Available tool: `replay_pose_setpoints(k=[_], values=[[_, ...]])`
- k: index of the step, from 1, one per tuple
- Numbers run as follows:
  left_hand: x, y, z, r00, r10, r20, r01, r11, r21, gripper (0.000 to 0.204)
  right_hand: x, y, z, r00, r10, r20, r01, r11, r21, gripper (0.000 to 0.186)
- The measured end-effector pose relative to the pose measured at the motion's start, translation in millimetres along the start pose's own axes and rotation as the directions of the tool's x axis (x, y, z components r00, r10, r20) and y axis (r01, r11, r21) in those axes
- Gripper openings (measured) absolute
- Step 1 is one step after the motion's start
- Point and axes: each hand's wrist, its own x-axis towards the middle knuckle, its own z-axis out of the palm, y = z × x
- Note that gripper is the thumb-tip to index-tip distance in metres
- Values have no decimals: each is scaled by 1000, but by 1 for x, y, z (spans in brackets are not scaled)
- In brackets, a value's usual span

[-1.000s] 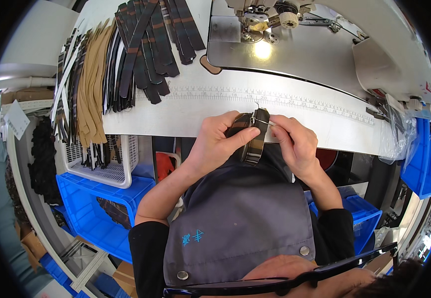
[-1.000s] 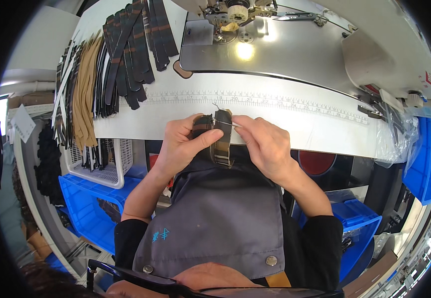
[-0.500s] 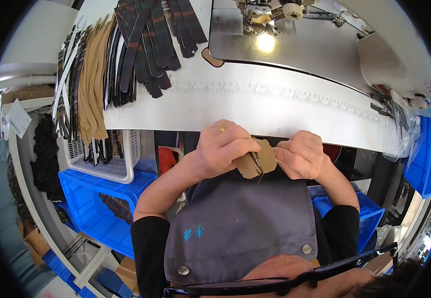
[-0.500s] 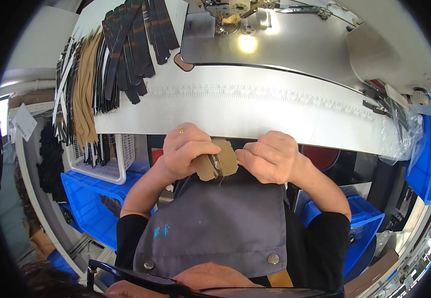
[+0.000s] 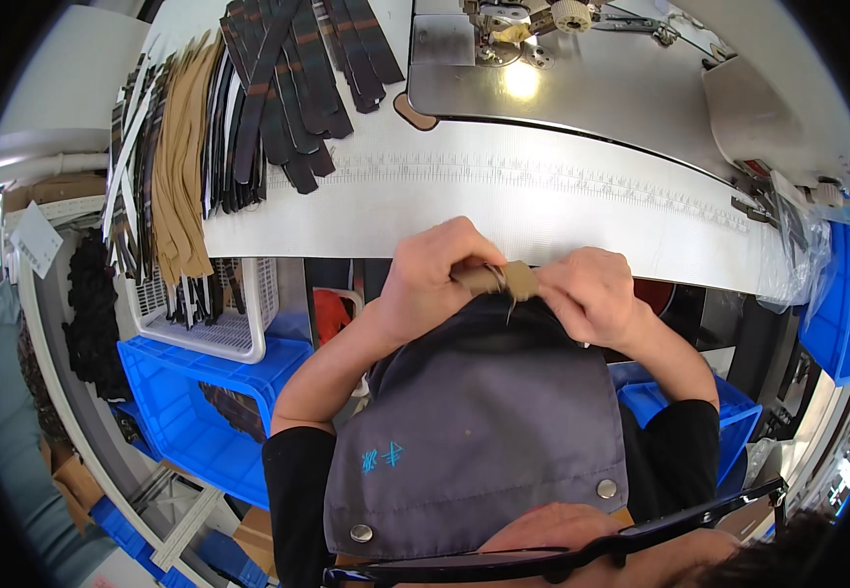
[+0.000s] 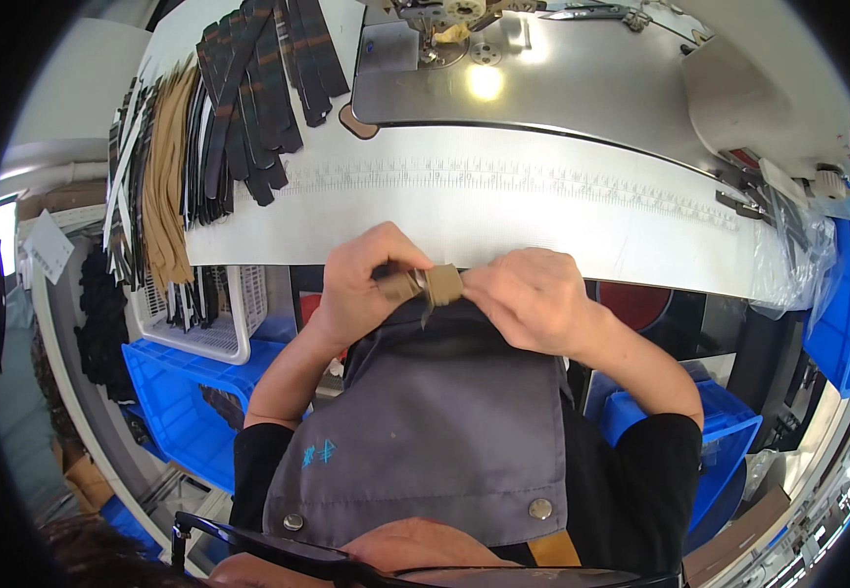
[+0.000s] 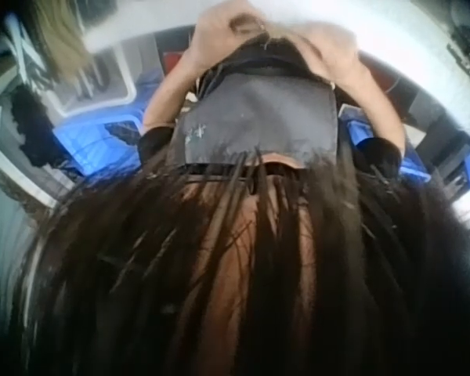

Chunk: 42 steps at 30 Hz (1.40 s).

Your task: Sewing together leather and fabric components using an industrial sewing machine.

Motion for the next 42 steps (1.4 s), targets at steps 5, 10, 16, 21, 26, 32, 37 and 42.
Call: replay_pose_setpoints(k=[5, 10, 16, 21, 26, 32, 37, 42], values=[[19, 18, -11, 760, -618, 202, 650, 725, -229, 21, 11, -6, 1, 901, 429, -63, -408, 888, 213, 26], [24, 16, -12, 737, -624, 260, 664, 599, -448, 26, 15, -4, -20, 917, 395, 57, -392, 918, -59, 42], [26, 16, -14, 720, -632, 287, 681, 565, -466, 23, 15, -5, -17, 989, 143, 44, -126, 955, -268, 54], [24, 14, -13, 718, -635, 285, 687, 577, -442, 24, 16, -7, -19, 982, 173, 78, -145, 949, -281, 56], [23, 15, -13, 722, -630, 285, 683, 584, -440, 24, 16, -14, -21, 978, 175, 115, -122, 922, -367, 57], [23, 15, -14, 725, -631, 277, 680, 587, -439, 23, 12, -6, -13, 991, 116, 69, -82, 923, -376, 55], [23, 14, -15, 727, -623, 290, 683, 610, -401, 23, 11, -5, -11, 993, 112, 28, -98, 943, -318, 53], [24, 15, -16, 724, -628, 286, 684, 599, -416, 22, 18, -13, -22, 970, 193, 145, -138, 938, -319, 60]])
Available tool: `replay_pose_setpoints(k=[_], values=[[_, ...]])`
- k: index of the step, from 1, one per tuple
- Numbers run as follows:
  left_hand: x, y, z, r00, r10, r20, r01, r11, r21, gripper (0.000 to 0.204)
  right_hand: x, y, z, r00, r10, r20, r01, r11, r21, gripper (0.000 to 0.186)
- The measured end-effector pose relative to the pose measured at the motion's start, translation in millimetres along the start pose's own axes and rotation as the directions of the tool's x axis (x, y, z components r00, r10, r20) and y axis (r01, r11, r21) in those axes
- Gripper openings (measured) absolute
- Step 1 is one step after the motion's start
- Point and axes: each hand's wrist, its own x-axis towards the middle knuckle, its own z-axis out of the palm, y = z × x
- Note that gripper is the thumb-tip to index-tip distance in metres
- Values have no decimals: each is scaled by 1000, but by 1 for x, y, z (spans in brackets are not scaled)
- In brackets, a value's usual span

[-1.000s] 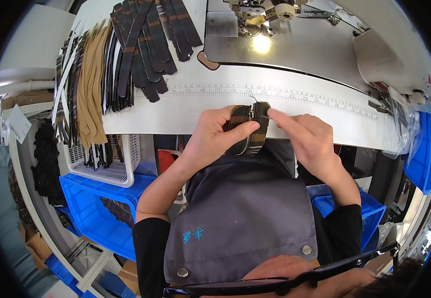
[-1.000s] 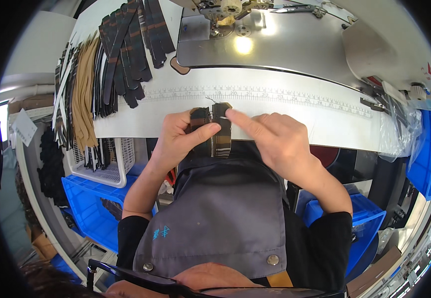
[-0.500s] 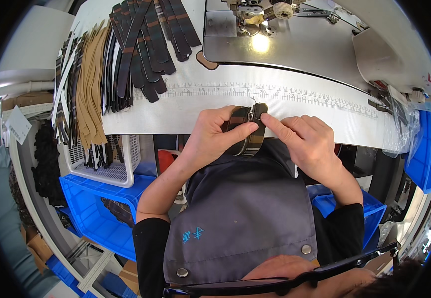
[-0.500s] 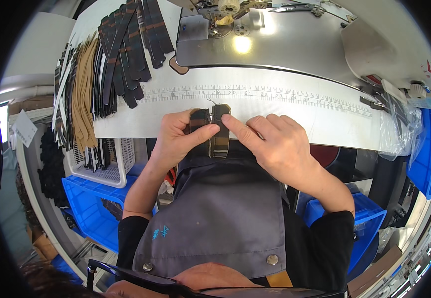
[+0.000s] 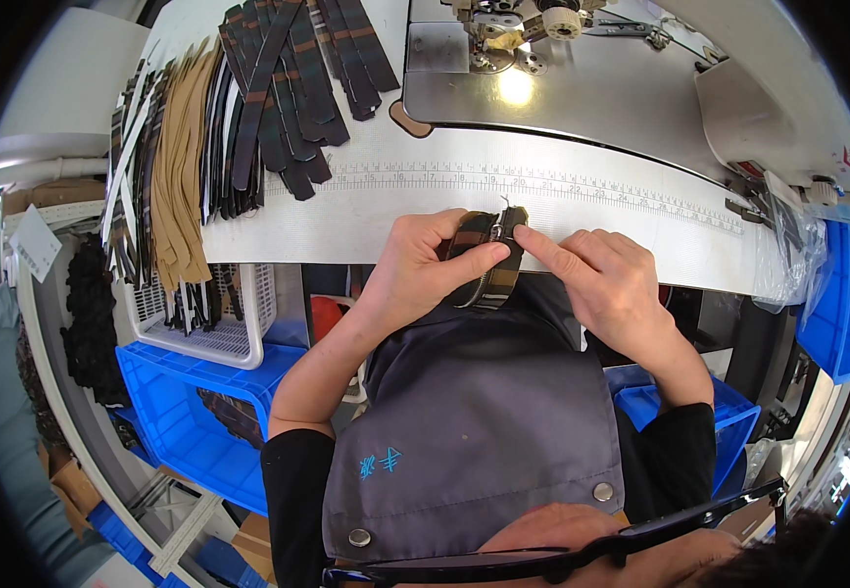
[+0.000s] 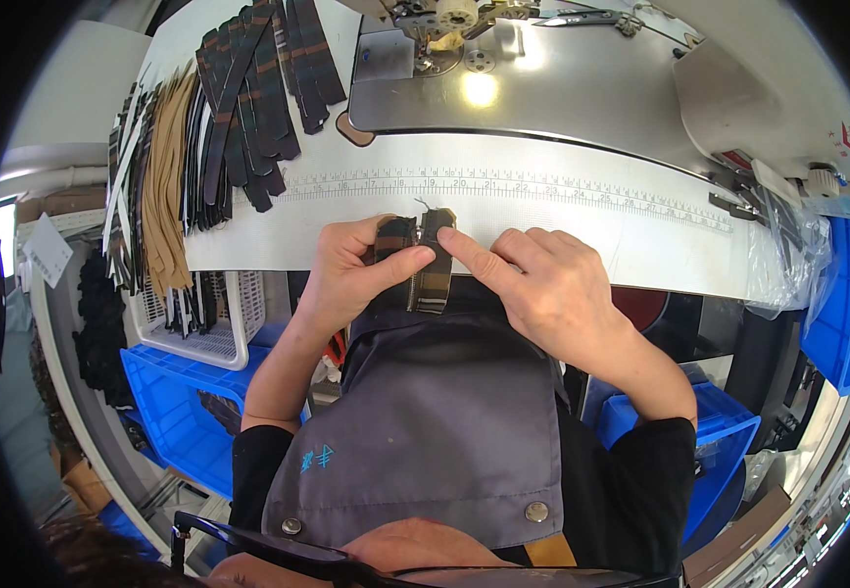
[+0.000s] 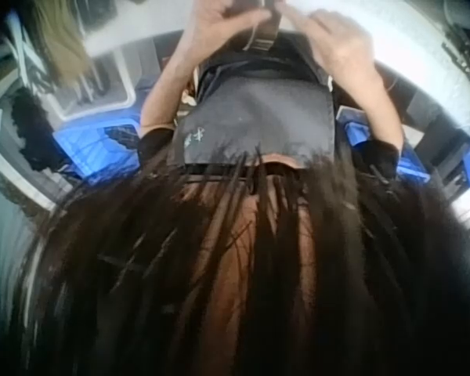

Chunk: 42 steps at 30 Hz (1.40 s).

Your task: Sewing together leather and fabric components using an industrial sewing machine.

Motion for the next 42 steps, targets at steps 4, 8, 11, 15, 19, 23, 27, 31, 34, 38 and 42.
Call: replay_pose_setpoints(k=[4, 8, 11, 15, 19, 23, 27, 31, 34, 38, 42], values=[[0, -1, 1, 1000, 3, -11, -3, 1000, -2, 21, 0, 0, 2, 1000, -25, -5, 25, 997, -69, 54], [0, 1, 2, 999, -21, -35, 19, 999, -48, 18, -5, 4, 14, 996, -44, -74, 40, 998, -55, 52], [0, -1, -1, 1000, -14, -20, 14, 1000, -5, 18, -7, 7, 23, 989, -54, -140, 54, 999, -3, 52], [0, 3, 2, 999, -38, -27, 36, 996, -76, 17, -4, 9, 28, 978, -69, -196, 77, 996, 33, 50], [0, 0, 0, 999, -35, -16, 34, 997, -76, 13, -3, 15, 31, 966, -122, -227, 130, 991, 22, 47], [-1, 1, -2, 999, -34, 28, 34, 999, -10, 13, -5, 15, 37, 962, -67, -265, 124, 971, 206, 37], [-2, 1, -4, 999, -25, 29, 24, 999, 36, 7, -6, 11, 37, 969, 26, -244, 69, 924, 375, 25], [-7, -11, -4, 974, 213, 78, -226, 924, 307, 13, -10, 15, 35, 960, -117, -256, 192, 937, 292, 25], [-6, -31, -1, 656, 722, 221, -707, 485, 514, 26, -14, 15, 37, 906, -277, -320, 347, 919, 187, 24], [-7, -35, -1, 437, 843, 314, -801, 205, 563, 27, -19, 10, 37, 865, -367, -343, 417, 905, 85, 24], [-9, -40, -2, 413, 848, 331, -809, 175, 561, 27, -18, 8, 36, 851, -399, -342, 434, 900, 29, 25]])
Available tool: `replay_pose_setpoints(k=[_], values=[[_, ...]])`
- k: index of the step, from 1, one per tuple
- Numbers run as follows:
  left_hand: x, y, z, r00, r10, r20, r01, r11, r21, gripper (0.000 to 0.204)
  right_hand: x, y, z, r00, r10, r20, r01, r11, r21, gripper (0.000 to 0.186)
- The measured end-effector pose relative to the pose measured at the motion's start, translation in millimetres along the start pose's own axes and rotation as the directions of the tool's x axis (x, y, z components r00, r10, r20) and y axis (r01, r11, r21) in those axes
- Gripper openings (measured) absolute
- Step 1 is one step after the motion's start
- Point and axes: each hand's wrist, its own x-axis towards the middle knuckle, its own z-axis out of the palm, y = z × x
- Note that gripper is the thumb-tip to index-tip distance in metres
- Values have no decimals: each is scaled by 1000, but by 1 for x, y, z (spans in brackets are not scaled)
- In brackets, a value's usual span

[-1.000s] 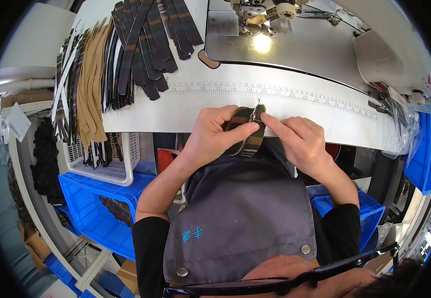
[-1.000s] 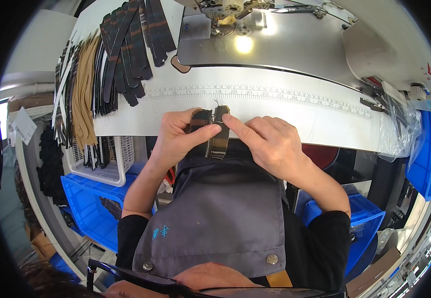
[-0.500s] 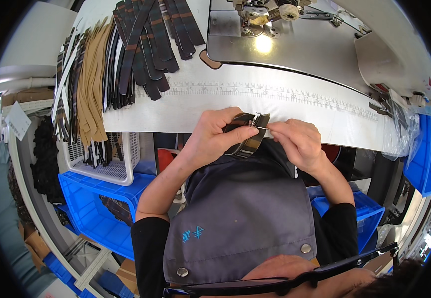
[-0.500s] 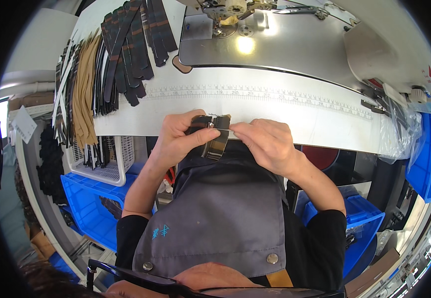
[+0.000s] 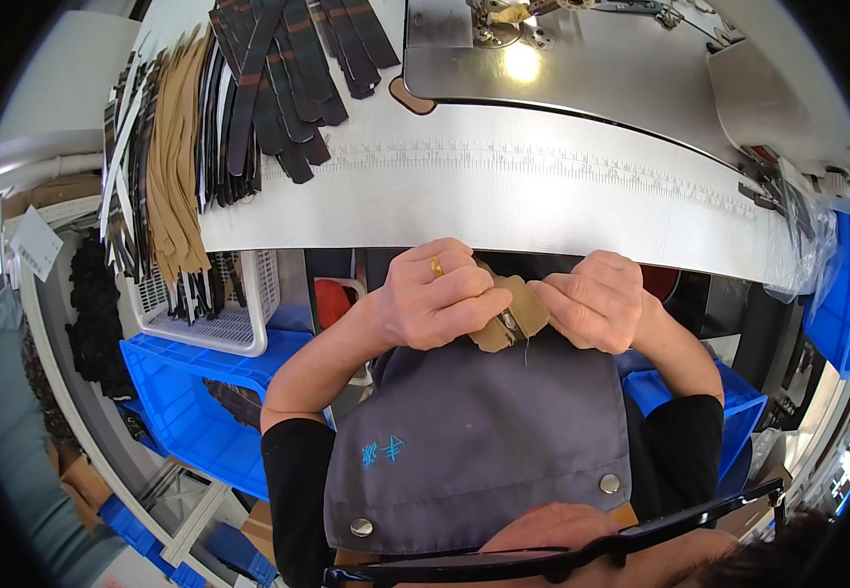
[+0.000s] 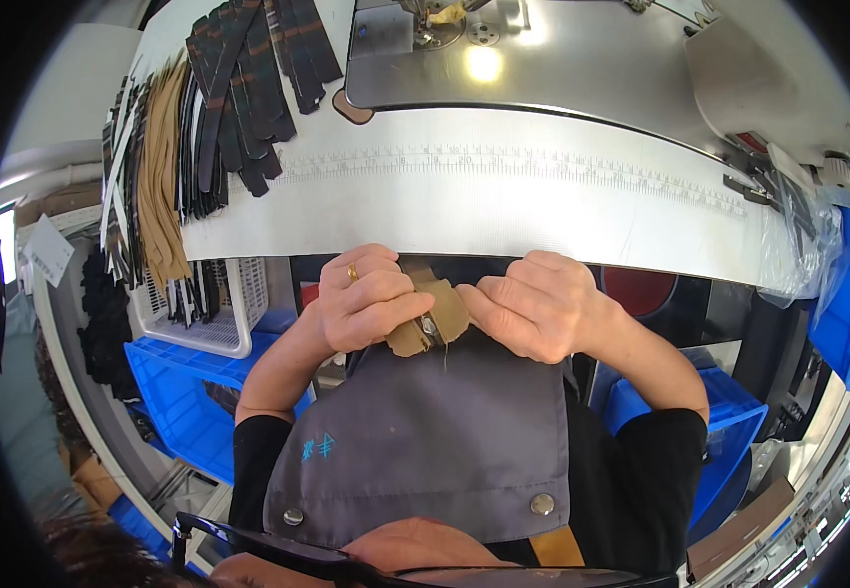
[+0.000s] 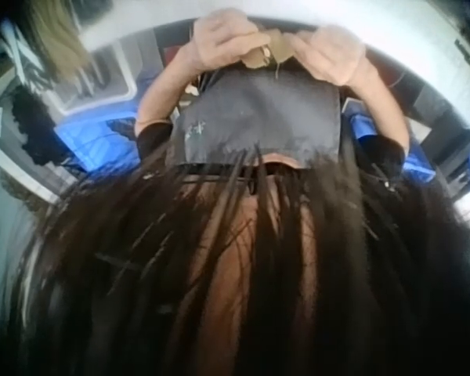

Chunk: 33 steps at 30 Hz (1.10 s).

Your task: Sewing together leather and fabric components using an industrial sewing machine.

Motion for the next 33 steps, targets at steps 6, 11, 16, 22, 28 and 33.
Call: replay_pose_setpoints(k=[6, 11, 16, 22, 28, 33], values=[[-5, 2, 5, 1000, -3, -10, 3, 1000, 13, 27, -2, 0, -1, 999, 13, 34, -14, 999, 29, 21], [-7, 1, 7, 999, -52, -3, 52, 999, 14, 25, -1, 2, -2, 997, 29, 70, -33, 998, 47, 21], [-3, 3, 6, 978, -197, 72, 204, 974, -95, 23, 1, 2, -5, 994, 76, 84, -84, 992, 95, 17], [43, 5, -13, 457, -753, 474, 851, 215, -479, 15, 24, 2, -17, 857, 483, 177, -507, 852, 128, 8], [46, 0, -15, 344, -793, 503, 859, 49, -510, 25, 22, 6, -29, 826, 537, 172, -548, 836, 19, 31], [48, 0, -14, 354, -796, 490, 854, 63, -516, 26, 24, 2, -28, 888, 415, 196, -395, 909, -133, 50]])
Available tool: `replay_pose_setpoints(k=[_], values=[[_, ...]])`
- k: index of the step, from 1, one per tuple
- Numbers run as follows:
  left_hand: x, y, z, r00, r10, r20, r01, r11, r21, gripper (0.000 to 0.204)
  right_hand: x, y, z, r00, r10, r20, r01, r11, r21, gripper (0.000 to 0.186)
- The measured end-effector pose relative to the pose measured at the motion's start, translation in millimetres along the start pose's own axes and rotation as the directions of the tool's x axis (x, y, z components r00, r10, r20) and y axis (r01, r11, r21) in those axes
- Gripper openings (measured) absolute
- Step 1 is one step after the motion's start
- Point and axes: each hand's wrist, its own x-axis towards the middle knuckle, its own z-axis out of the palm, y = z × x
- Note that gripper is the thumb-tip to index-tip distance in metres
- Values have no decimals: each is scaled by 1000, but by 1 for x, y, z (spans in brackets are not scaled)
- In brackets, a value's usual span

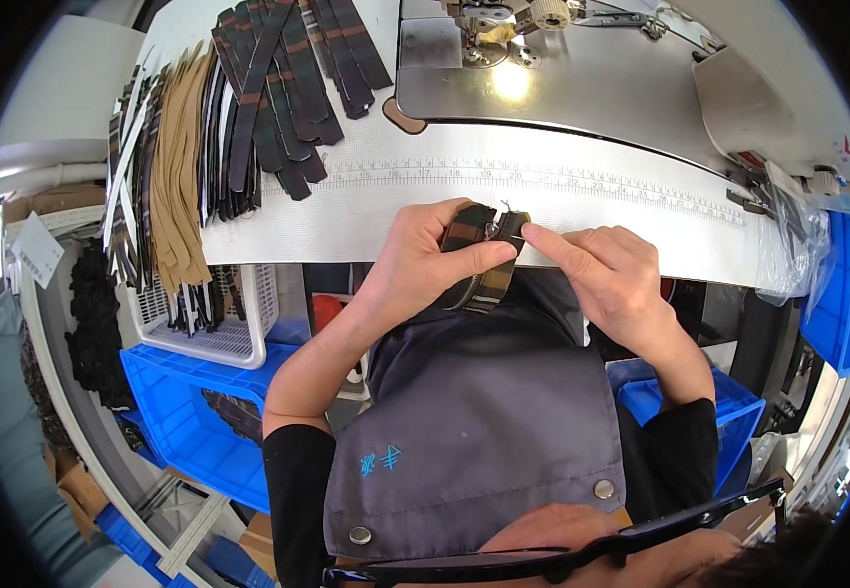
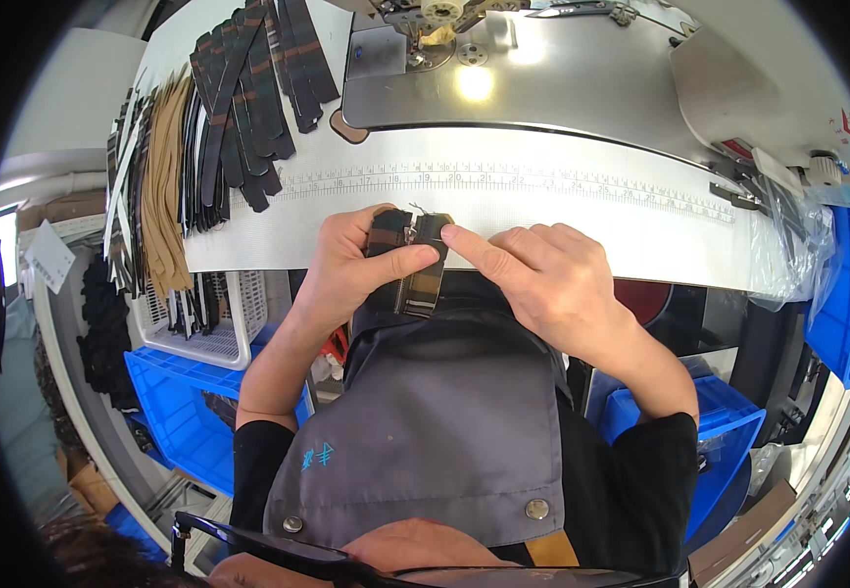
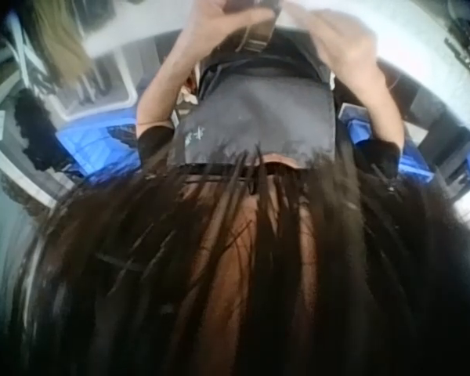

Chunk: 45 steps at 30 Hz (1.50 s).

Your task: Sewing together leather and fabric components using an industrial sewing machine.

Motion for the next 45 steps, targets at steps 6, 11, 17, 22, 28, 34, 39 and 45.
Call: replay_pose_setpoints(k=[6, 11, 17, 22, 28, 34, 39, 45], values=[[1, -1, -1, 1000, 13, -2, -13, 1000, 2, 26, 0, 1, 5, 1000, -28, -12, 27, 999, -43, 49], [-1, -2, 1, 1000, 20, -13, -20, 1000, 8, 26, 0, 2, 9, 998, -64, -29, 62, 995, -81, 50], [0, -1, 0, 1000, 20, -13, -19, 999, 41, 24, -5, 2, 23, 992, -55, -111, 49, 997, -55, 54], [-1, -2, 0, 999, 33, -38, -33, 999, -2, 22, -4, -1, 34, 986, 30, -165, -13, 994, 106, 58], [-1, -2, 0, 998, 5, -61, -6, 1000, -8, 18, -5, -5, 39, 975, 192, -115, -154, 948, 277, 59], [0, 2, -2, 998, 12, -61, -10, 999, 31, 13, -4, -4, 40, 969, 200, -143, -143, 932, 333, 55], [1, 3, 4, 997, -3, -83, -2, 998, -58, 13, -1, 2, 37, 972, -35, -231, 33, 999, -14, 51], [0, 1, 1, 997, 32, -65, -32, 999, 6, 12, -2, -5, 45, 970, 103, -219, -82, 991, 103, 50]])
